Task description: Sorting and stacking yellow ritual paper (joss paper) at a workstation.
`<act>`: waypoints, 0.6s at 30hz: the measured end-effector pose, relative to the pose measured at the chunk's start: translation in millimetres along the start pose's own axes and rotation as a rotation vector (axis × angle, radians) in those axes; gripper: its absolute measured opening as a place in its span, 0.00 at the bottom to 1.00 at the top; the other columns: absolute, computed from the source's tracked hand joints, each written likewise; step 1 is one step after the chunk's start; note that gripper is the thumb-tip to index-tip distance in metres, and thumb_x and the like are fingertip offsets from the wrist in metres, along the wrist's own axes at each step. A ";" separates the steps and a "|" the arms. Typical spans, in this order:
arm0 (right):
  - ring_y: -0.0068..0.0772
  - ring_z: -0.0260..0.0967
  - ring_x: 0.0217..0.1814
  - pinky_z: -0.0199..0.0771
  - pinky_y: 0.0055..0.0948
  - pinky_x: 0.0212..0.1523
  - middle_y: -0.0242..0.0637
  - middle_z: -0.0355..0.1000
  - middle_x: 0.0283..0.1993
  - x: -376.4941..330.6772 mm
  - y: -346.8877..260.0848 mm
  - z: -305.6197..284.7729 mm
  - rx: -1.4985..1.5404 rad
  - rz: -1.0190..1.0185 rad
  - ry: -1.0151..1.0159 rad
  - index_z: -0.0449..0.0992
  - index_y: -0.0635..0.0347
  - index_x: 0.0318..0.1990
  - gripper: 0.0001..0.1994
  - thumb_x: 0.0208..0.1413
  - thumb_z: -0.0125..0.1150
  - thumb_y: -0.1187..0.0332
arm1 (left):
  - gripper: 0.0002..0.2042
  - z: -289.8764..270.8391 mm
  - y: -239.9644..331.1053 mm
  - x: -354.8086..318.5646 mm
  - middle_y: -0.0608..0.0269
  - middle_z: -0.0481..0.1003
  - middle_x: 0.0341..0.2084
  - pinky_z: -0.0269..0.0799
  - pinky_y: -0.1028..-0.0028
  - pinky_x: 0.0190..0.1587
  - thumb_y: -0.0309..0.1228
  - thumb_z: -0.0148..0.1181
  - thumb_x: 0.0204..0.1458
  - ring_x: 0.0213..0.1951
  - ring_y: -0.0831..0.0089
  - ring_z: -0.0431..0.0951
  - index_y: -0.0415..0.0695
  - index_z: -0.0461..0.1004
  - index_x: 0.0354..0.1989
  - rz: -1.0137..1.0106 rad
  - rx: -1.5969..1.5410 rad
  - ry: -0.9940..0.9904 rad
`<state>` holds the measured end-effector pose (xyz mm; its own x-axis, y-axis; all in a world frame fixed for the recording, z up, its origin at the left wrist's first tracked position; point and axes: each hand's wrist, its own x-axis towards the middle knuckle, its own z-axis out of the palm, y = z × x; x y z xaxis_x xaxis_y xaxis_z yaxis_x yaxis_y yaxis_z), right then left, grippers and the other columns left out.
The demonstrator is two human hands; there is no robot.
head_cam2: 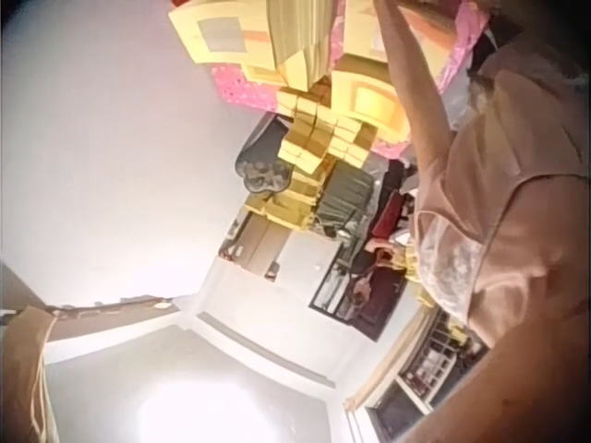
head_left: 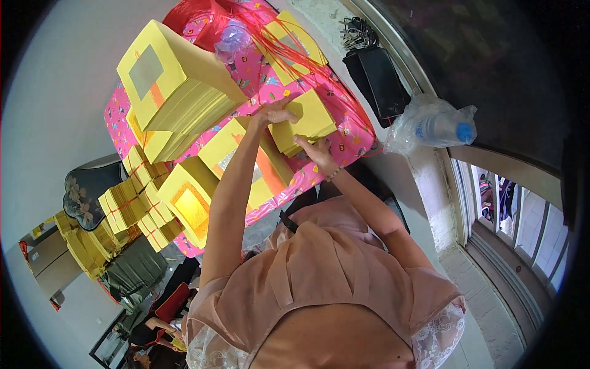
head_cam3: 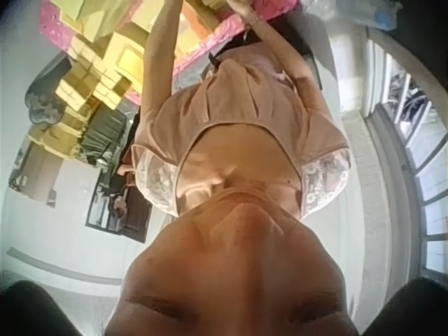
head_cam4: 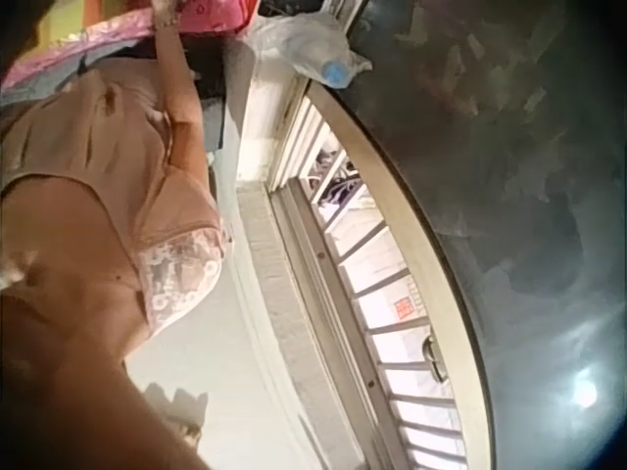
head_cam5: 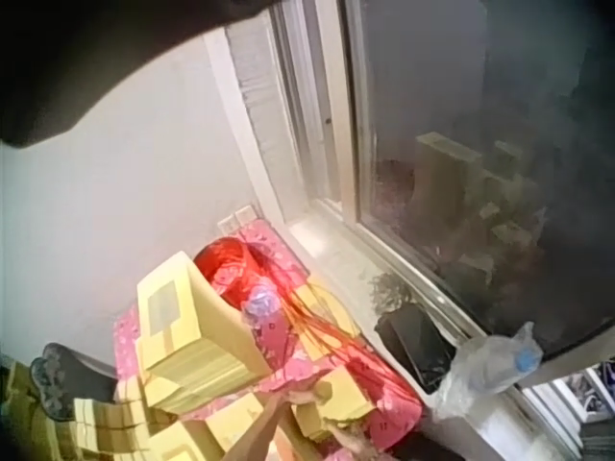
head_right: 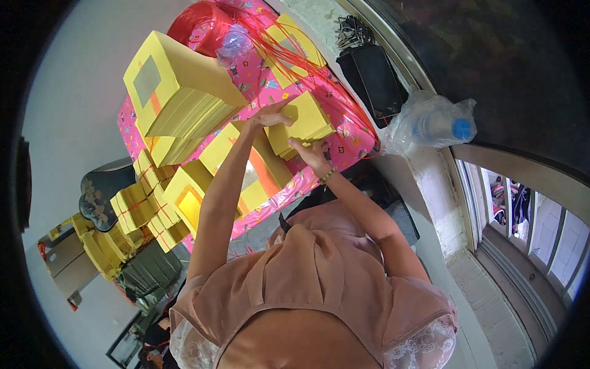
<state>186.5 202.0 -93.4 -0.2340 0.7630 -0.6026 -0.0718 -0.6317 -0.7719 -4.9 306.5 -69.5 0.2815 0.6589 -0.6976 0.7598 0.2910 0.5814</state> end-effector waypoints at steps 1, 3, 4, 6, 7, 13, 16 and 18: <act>0.31 0.65 0.61 0.68 0.34 0.59 0.40 0.66 0.61 -1.3 -4.7 -3.4 -0.023 -0.003 -0.035 0.58 0.64 0.65 0.38 0.52 0.73 0.59 | 0.52 -0.5 11.0 -2.2 0.50 0.63 0.67 0.57 0.60 0.69 0.46 0.66 0.34 0.68 0.56 0.62 0.51 0.51 0.74 0.005 0.004 -0.007; 0.31 0.66 0.60 0.69 0.33 0.58 0.40 0.67 0.60 -4.0 -11.5 -5.2 -0.045 -0.005 -0.070 0.59 0.64 0.65 0.38 0.52 0.73 0.58 | 0.53 -0.1 25.3 -6.4 0.48 0.65 0.65 0.58 0.62 0.68 0.46 0.66 0.31 0.68 0.54 0.62 0.50 0.53 0.73 -0.073 0.008 -0.031; 0.30 0.66 0.59 0.70 0.33 0.57 0.39 0.68 0.60 -5.6 -14.2 -4.4 -0.101 -0.014 -0.041 0.60 0.64 0.65 0.37 0.52 0.73 0.59 | 0.53 1.2 23.7 -6.8 0.48 0.65 0.65 0.58 0.62 0.68 0.46 0.66 0.31 0.68 0.54 0.62 0.50 0.53 0.73 -0.073 0.008 -0.033; 0.29 0.67 0.59 0.71 0.32 0.56 0.39 0.68 0.60 -5.0 -12.5 -4.1 -0.157 -0.022 -0.016 0.61 0.63 0.64 0.36 0.53 0.72 0.59 | 0.53 5.0 15.5 -7.0 0.48 0.65 0.65 0.59 0.62 0.68 0.47 0.67 0.32 0.67 0.54 0.63 0.52 0.52 0.74 0.008 -0.038 -0.003; 0.29 0.67 0.60 0.71 0.32 0.57 0.39 0.68 0.61 -2.4 -8.9 -4.8 -0.075 -0.020 -0.039 0.61 0.62 0.65 0.36 0.53 0.73 0.60 | 0.53 8.7 9.8 -5.4 0.48 0.65 0.65 0.59 0.62 0.68 0.47 0.67 0.32 0.67 0.54 0.63 0.52 0.52 0.74 0.004 -0.039 0.001; 0.32 0.65 0.63 0.69 0.34 0.60 0.43 0.66 0.63 3.6 1.1 -33.6 0.037 -0.107 -0.081 0.59 0.64 0.67 0.39 0.52 0.73 0.58 | 0.52 21.5 -6.1 2.5 0.47 0.65 0.65 0.60 0.59 0.68 0.49 0.68 0.34 0.67 0.54 0.64 0.52 0.53 0.73 0.057 -0.020 0.061; 0.41 0.62 0.67 0.65 0.38 0.64 0.50 0.64 0.66 1.1 -8.7 -51.1 -0.305 -0.281 0.246 0.57 0.67 0.68 0.43 0.52 0.72 0.55 | 0.51 21.5 2.0 -7.0 0.47 0.65 0.65 0.61 0.60 0.68 0.50 0.68 0.35 0.67 0.53 0.64 0.52 0.53 0.73 0.031 -0.032 0.088; 0.47 0.59 0.70 0.62 0.41 0.66 0.54 0.62 0.67 1.7 -27.8 -57.9 -0.633 -0.396 0.519 0.56 0.69 0.69 0.45 0.51 0.72 0.53 | 0.52 18.2 6.3 -16.7 0.47 0.62 0.67 0.58 0.56 0.69 0.52 0.69 0.36 0.69 0.50 0.60 0.52 0.52 0.73 0.025 -0.068 0.079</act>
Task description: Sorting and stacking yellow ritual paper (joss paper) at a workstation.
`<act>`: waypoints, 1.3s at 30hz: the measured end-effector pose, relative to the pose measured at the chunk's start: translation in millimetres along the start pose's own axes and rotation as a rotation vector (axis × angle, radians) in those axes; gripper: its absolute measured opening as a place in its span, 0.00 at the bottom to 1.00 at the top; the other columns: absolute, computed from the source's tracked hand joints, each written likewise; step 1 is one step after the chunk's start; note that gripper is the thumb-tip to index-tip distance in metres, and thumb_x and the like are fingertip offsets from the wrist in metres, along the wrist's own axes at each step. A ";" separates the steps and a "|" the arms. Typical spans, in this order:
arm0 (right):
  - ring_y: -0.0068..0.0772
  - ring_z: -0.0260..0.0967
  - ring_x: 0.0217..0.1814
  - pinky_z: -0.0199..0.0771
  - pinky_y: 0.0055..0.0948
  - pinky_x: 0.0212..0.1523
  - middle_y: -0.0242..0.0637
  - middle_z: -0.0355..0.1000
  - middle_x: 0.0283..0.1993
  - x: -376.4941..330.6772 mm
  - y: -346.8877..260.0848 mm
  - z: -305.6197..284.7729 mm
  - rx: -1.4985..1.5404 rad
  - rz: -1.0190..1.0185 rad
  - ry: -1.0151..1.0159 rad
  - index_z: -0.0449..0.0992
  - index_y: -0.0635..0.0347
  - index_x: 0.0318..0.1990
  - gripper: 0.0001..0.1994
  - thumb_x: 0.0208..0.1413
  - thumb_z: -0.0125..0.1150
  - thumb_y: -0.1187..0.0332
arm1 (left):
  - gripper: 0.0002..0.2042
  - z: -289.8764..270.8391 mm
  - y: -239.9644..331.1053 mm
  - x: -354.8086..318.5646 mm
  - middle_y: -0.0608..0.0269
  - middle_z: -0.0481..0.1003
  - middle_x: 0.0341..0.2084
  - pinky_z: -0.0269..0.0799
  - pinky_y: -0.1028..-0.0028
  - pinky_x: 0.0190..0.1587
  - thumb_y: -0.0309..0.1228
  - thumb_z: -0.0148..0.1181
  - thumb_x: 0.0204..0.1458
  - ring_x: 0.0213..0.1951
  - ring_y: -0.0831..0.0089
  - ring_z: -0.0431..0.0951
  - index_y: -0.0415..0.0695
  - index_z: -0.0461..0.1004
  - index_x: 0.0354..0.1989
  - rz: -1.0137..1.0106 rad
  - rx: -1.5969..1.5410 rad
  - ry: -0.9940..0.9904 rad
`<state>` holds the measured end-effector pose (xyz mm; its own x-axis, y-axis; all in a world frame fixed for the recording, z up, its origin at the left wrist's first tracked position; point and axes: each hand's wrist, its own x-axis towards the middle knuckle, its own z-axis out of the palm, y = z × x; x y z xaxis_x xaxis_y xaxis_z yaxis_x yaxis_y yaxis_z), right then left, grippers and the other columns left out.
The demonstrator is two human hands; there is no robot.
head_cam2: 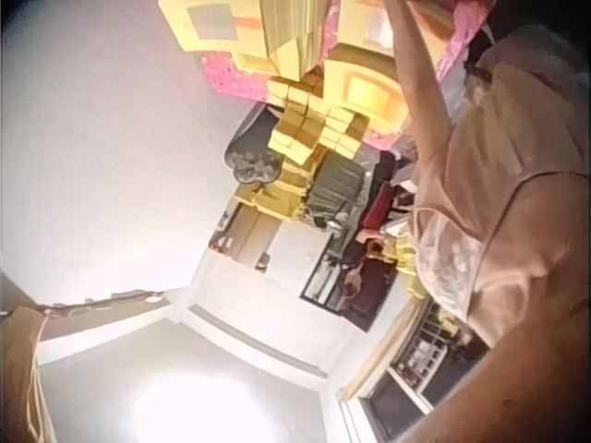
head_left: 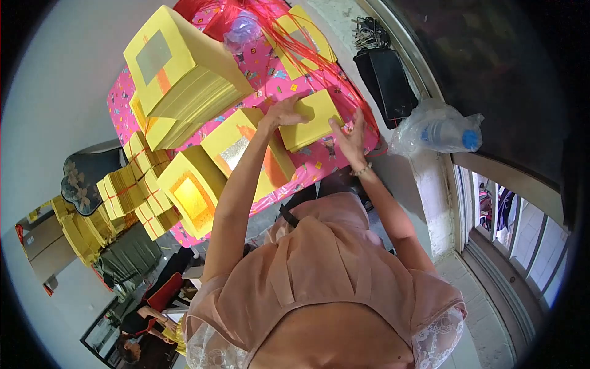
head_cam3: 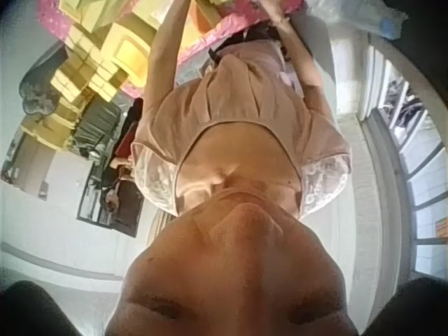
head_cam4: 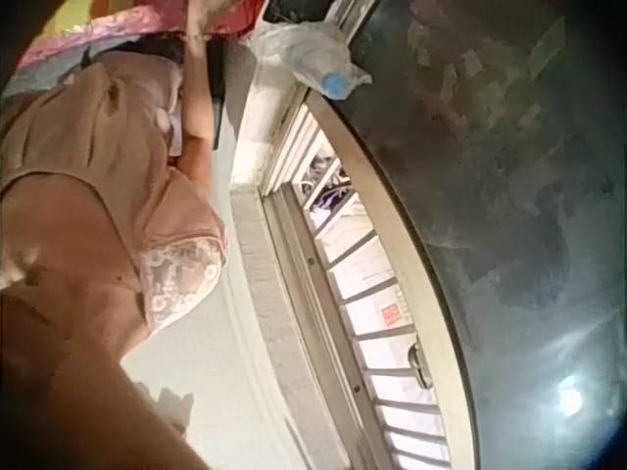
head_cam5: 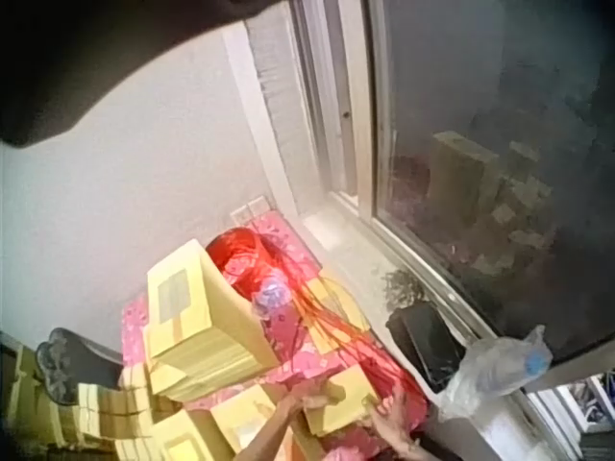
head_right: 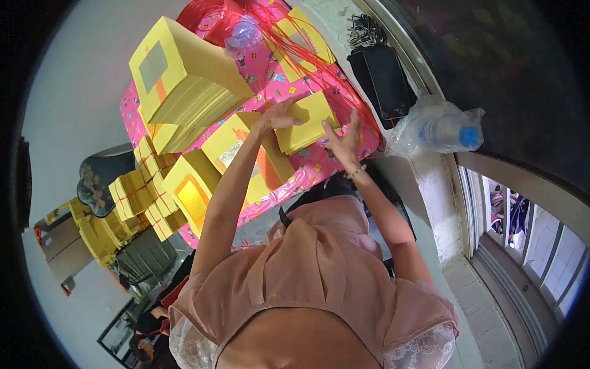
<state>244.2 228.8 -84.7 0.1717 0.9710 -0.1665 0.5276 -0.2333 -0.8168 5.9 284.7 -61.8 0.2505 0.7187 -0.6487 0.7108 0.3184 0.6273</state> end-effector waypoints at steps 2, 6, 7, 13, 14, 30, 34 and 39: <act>0.55 0.53 0.73 0.56 0.44 0.69 0.60 0.57 0.70 21.8 -3.6 -6.8 0.083 -0.102 -0.258 0.53 0.70 0.71 0.48 0.50 0.71 0.50 | 0.54 4.1 16.5 -10.1 0.44 0.59 0.68 0.55 0.53 0.69 0.51 0.71 0.35 0.70 0.46 0.56 0.52 0.50 0.74 -0.067 0.124 0.147; 0.51 0.66 0.66 0.66 0.39 0.63 0.60 0.67 0.62 52.6 27.6 12.9 0.182 -0.035 -0.548 0.60 0.73 0.66 0.41 0.53 0.68 0.53 | 0.57 45.9 15.2 -32.5 0.34 0.49 0.70 0.49 0.45 0.69 0.45 0.75 0.36 0.70 0.37 0.49 0.48 0.44 0.74 -0.089 -0.001 0.749; 0.46 0.73 0.59 0.70 0.36 0.58 0.55 0.74 0.56 53.1 24.1 11.2 0.155 -0.078 -0.547 0.65 0.73 0.62 0.34 0.55 0.66 0.55 | 0.56 59.5 11.4 -36.1 0.28 0.48 0.68 0.48 0.47 0.70 0.39 0.75 0.38 0.69 0.35 0.48 0.38 0.41 0.73 -0.052 -0.143 0.886; 0.33 0.73 0.55 0.70 0.32 0.56 0.42 0.76 0.53 81.3 26.0 4.7 0.228 0.009 -0.803 0.71 0.66 0.59 0.26 0.59 0.61 0.57 | 0.41 113.4 26.9 -50.4 0.42 0.69 0.56 0.73 0.59 0.53 0.36 0.69 0.46 0.52 0.51 0.75 0.31 0.55 0.65 -0.247 -1.190 0.879; 0.32 0.73 0.56 0.70 0.31 0.56 0.41 0.76 0.54 85.0 29.2 3.7 0.244 0.054 -0.849 0.71 0.65 0.59 0.26 0.60 0.61 0.57 | 0.41 115.7 18.5 -44.3 0.42 0.69 0.56 0.73 0.59 0.53 0.36 0.69 0.46 0.52 0.51 0.75 0.31 0.55 0.65 -0.246 -1.194 0.880; 0.33 0.67 0.61 0.65 0.32 0.62 0.43 0.72 0.59 73.8 -13.8 -2.0 0.022 -0.005 -0.913 0.67 0.66 0.63 0.28 0.62 0.57 0.55 | 0.22 114.8 -1.4 -42.3 0.60 0.77 0.37 0.70 0.69 0.31 0.45 0.60 0.49 0.35 0.68 0.78 0.45 0.72 0.49 -0.221 -1.497 0.479; 0.33 0.67 0.62 0.64 0.32 0.62 0.44 0.71 0.60 63.2 -26.8 -12.6 0.132 0.026 -0.938 0.66 0.66 0.63 0.28 0.62 0.57 0.55 | 0.24 119.8 -2.2 -38.8 0.59 0.77 0.40 0.76 0.68 0.36 0.39 0.65 0.48 0.39 0.66 0.79 0.42 0.69 0.53 -0.179 -1.599 0.568; 0.33 0.66 0.63 0.64 0.31 0.63 0.43 0.70 0.61 79.5 7.3 -7.5 0.244 0.097 -0.928 0.65 0.66 0.64 0.27 0.64 0.57 0.57 | 0.31 136.1 21.8 -26.9 0.57 0.77 0.44 0.79 0.65 0.42 0.26 0.69 0.46 0.42 0.64 0.80 0.42 0.62 0.59 -0.192 -1.614 0.953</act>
<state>268.0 303.8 -99.7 -0.5762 0.6268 -0.5244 0.3406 -0.3991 -0.8513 104.1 188.2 -89.4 -0.5496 0.4839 -0.6810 -0.6787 0.2167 0.7018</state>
